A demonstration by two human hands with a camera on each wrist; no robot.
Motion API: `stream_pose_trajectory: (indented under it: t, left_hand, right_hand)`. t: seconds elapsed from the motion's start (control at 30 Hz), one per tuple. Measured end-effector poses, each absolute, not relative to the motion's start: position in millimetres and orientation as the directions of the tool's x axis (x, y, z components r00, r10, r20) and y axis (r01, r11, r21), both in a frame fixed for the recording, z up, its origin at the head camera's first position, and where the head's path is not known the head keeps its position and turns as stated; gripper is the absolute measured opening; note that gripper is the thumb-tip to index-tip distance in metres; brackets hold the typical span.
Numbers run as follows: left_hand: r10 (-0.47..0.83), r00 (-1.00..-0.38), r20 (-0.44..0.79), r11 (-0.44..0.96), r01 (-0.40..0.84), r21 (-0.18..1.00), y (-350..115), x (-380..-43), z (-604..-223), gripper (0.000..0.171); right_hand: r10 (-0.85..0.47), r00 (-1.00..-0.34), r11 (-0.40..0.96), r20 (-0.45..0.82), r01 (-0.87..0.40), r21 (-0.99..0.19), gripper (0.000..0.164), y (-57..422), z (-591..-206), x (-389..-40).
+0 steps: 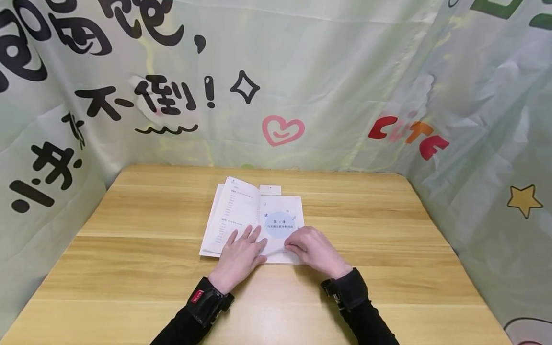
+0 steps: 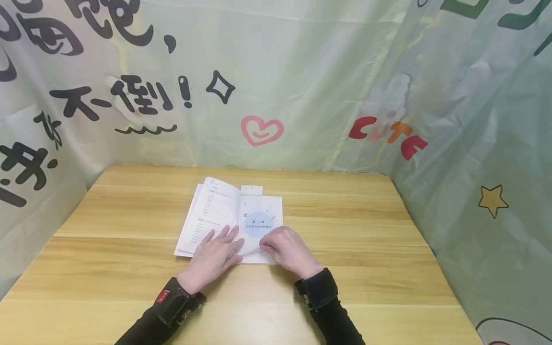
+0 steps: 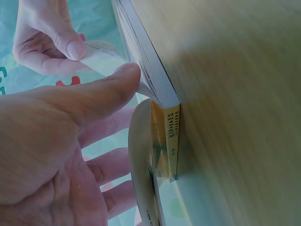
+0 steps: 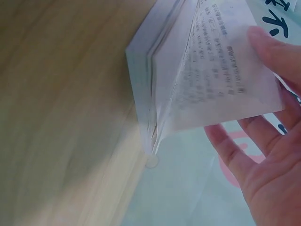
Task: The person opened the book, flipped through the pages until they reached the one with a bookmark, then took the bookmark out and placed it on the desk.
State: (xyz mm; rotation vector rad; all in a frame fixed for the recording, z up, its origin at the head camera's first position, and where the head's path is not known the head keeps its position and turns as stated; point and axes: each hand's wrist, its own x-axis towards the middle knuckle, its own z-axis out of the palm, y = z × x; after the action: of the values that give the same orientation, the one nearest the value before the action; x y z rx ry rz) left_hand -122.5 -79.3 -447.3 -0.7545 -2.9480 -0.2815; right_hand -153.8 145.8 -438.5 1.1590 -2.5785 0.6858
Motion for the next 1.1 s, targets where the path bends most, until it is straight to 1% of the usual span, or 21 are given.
stream_pose_trajectory:
  t: [0.07,0.27,0.4,0.47,0.6,0.83,0.93,1.03,1.1]
  left_hand:
    - [0.468,-0.873,0.137,0.861,0.486,0.152,-79.3,-122.7,-447.9,0.047]
    - [0.444,-0.877,0.184,0.864,0.474,0.171,-78.3,-124.2,-448.7,0.061]
    - [0.430,-0.881,0.197,0.867,0.464,0.181,-78.0,-125.4,-449.6,0.064]
    - [0.426,-0.881,0.204,0.868,0.462,0.183,-77.8,-125.6,-450.1,0.063]
    - [0.422,-0.876,0.233,0.866,0.466,0.183,-77.2,-125.5,-451.7,0.065]
    - [0.406,-0.871,0.277,0.866,0.463,0.189,-74.9,-125.1,-452.0,0.075]
    - [0.395,-0.876,0.277,0.867,0.455,0.201,-74.4,-125.6,-451.5,0.080]
    - [0.387,-0.880,0.275,0.869,0.448,0.210,-73.9,-125.9,-450.8,0.085]
    - [0.381,-0.883,0.273,0.871,0.442,0.215,-73.6,-126.2,-450.5,0.088]
  right_hand:
    - [-0.634,-0.662,0.578,0.401,-0.749,-0.323,0.015,145.7,-439.0,-154.2]
    - [-0.582,-0.672,0.573,0.458,-0.738,-0.355,0.052,146.6,-440.0,-156.1]
    - [-0.568,-0.684,0.587,0.457,-0.726,-0.358,0.066,147.5,-440.3,-157.2]
    - [-0.567,-0.693,0.596,0.445,-0.718,-0.359,0.070,147.4,-440.6,-157.9]
    - [-0.559,-0.698,0.601,0.447,-0.713,-0.362,0.072,146.7,-441.7,-158.9]
    - [-0.558,-0.664,0.566,0.498,-0.743,-0.357,0.074,146.6,-442.3,-160.1]
    - [-0.575,-0.672,0.563,0.466,-0.739,-0.370,0.063,147.0,-442.2,-158.5]
    - [-0.613,-0.692,0.568,0.381,-0.722,-0.396,0.050,146.8,-442.9,-156.6]
    - [-0.641,-0.702,0.575,0.311,-0.707,-0.411,0.046,146.7,-443.5,-155.6]
